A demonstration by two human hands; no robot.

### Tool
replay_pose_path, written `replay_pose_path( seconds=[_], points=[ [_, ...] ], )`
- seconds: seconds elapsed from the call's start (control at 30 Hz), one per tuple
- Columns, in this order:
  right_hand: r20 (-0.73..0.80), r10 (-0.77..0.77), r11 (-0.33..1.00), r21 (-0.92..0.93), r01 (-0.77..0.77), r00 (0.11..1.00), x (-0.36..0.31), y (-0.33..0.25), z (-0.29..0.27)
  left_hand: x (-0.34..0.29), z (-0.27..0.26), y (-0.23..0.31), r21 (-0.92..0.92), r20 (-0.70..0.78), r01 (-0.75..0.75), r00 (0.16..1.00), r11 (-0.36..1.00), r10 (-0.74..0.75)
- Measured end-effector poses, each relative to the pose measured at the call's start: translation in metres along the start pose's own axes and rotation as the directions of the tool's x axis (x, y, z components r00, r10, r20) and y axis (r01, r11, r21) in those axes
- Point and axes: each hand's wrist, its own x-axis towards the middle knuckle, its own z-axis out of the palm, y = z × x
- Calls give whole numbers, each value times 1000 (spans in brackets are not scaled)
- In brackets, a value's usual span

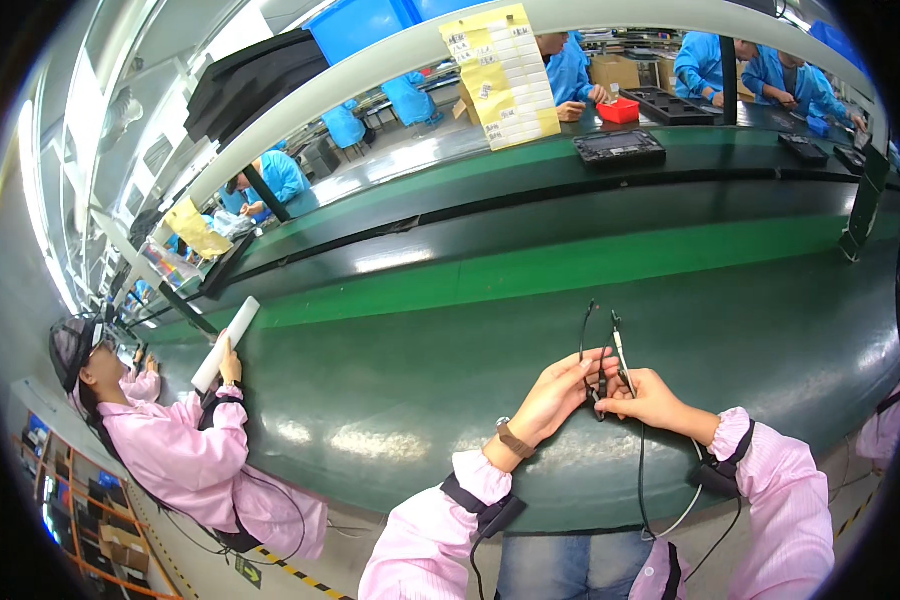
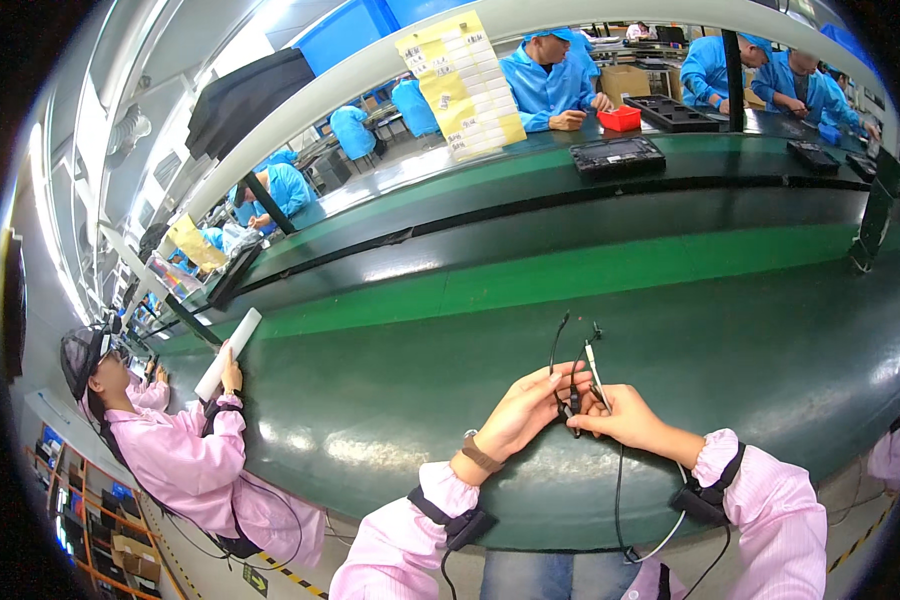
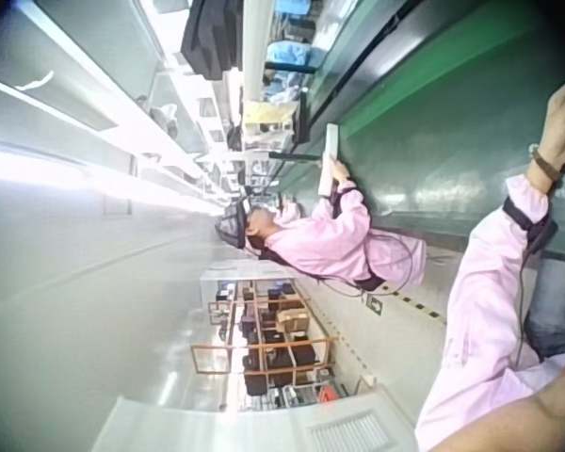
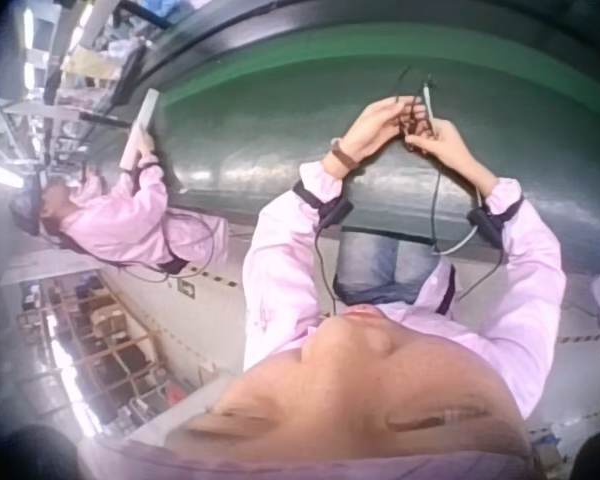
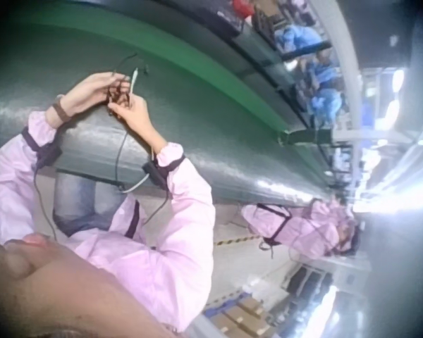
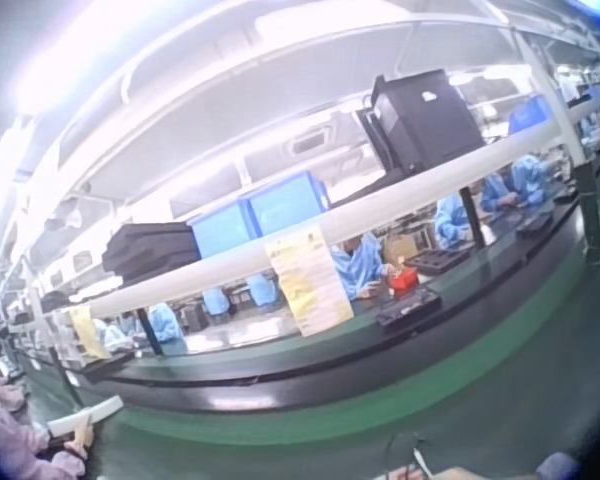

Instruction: Manually assembling or inspecting small electronic components with cables on a factory production line.

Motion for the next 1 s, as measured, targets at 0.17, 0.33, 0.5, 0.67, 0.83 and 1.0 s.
replay_pose_path(
  seconds=[0.17, 0.33, 0.5, 0.67, 0.83, 1.0],
  points=[
    [38, -14, 999, 37, 12, 999, -1, -9, 1, 0, -5, -4, -30, 36, 5, 999, 1000, -4],
    [0, -31, 1000, 2, 31, 1000, -4, -8, 2, 3, -3, -5, -146, -18, -95, 995, 985, 94],
    [67, 18, 1000, -15, -17, 998, -5, -6, 2, 3, -1, -4, -146, -14, -123, 992, 982, 122],
    [57, 26, 999, -23, -24, 998, -6, -6, -1, -1, 5, -1, 89, -82, -81, 993, 993, 88],
    [54, 56, 998, 5, -57, 997, -4, -9, 0, -2, 0, -4, 495, -126, -72, 980, 866, 154],
    [39, 94, 991, 86, -98, 995, -6, -10, -3, 1, 2, -4, 519, -190, -43, 968, 854, 164]
  ],
)
